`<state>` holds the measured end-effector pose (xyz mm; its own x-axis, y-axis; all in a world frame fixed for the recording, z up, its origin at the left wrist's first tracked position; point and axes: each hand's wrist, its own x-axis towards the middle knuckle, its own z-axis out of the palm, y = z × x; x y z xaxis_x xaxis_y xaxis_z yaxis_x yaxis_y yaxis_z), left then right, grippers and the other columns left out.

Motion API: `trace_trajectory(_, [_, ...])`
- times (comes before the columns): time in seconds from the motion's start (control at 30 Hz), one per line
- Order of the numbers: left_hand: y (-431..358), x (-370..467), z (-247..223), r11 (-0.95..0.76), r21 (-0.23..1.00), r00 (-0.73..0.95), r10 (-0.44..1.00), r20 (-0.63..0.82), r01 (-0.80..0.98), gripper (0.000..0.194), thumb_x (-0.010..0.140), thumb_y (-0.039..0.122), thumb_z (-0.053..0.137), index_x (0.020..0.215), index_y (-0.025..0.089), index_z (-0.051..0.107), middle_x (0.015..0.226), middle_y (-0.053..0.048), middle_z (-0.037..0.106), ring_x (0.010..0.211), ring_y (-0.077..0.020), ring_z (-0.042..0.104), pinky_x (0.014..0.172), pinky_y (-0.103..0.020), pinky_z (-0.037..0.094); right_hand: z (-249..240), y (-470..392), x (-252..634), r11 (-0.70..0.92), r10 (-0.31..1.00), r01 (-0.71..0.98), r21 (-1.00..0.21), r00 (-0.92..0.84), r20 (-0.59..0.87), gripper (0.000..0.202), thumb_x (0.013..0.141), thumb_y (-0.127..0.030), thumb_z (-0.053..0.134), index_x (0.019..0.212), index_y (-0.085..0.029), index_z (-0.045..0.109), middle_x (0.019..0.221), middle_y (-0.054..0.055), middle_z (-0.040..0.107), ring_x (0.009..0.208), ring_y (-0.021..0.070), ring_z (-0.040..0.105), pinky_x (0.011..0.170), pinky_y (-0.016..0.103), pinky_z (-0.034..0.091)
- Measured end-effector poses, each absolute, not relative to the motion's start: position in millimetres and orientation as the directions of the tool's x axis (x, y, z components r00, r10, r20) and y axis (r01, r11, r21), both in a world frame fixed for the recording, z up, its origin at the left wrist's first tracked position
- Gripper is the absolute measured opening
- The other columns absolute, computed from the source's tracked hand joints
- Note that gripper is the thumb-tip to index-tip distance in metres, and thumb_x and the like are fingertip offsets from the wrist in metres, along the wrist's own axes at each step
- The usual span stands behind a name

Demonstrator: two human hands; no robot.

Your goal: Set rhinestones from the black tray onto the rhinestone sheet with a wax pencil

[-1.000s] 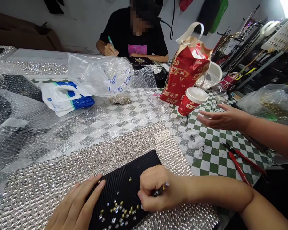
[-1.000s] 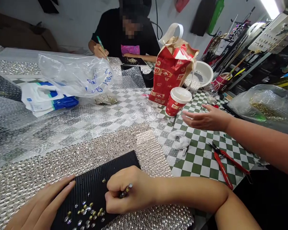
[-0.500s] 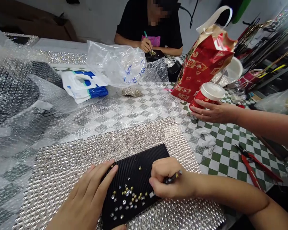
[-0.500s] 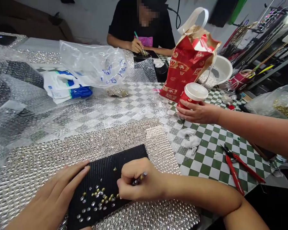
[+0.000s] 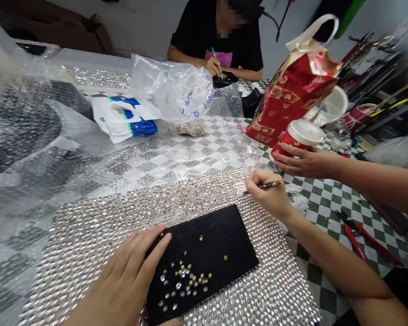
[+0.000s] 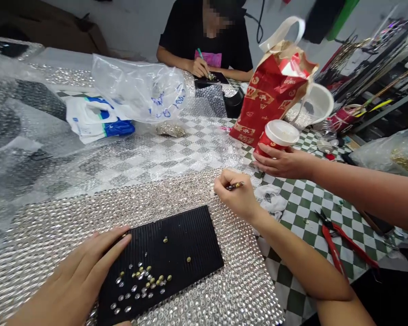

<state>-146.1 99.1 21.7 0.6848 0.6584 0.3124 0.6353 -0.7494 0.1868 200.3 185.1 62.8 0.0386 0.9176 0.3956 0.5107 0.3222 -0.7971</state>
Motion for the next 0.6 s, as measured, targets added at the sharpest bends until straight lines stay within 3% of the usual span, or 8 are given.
trace_trajectory(0.37, [97,-146,24,-0.738,0.216,0.680,0.674,0.289,0.639,0.096,0.080,0.055,0.064,0.159,0.009,0.033,0.164,-0.014,0.032,0.152,-0.0345,0.027,0.132,-0.038,0.003,57,184,201,0.350,0.908,0.554,-0.755,-0.004,0.418,0.040,0.086,-0.019,0.062,0.054,-0.023,0.038,0.051,-0.005,0.043,0.048,0.0090,0.039,0.049,0.027,0.033])
trace_trajectory(0.6, [96,-142,31,-0.720,0.215,0.672,0.693,0.262,0.660,0.092,0.086,0.060,0.061,0.158,0.009,0.035,0.165,-0.014,0.032,0.152,-0.0338,0.028,0.133,-0.037,0.003,74,165,192,0.400,0.879,0.473,-0.785,0.045,0.475,0.041,0.087,-0.014,0.063,0.056,-0.023,0.038,0.055,-0.004,0.048,0.050,0.0094,0.044,0.048,0.025,0.037])
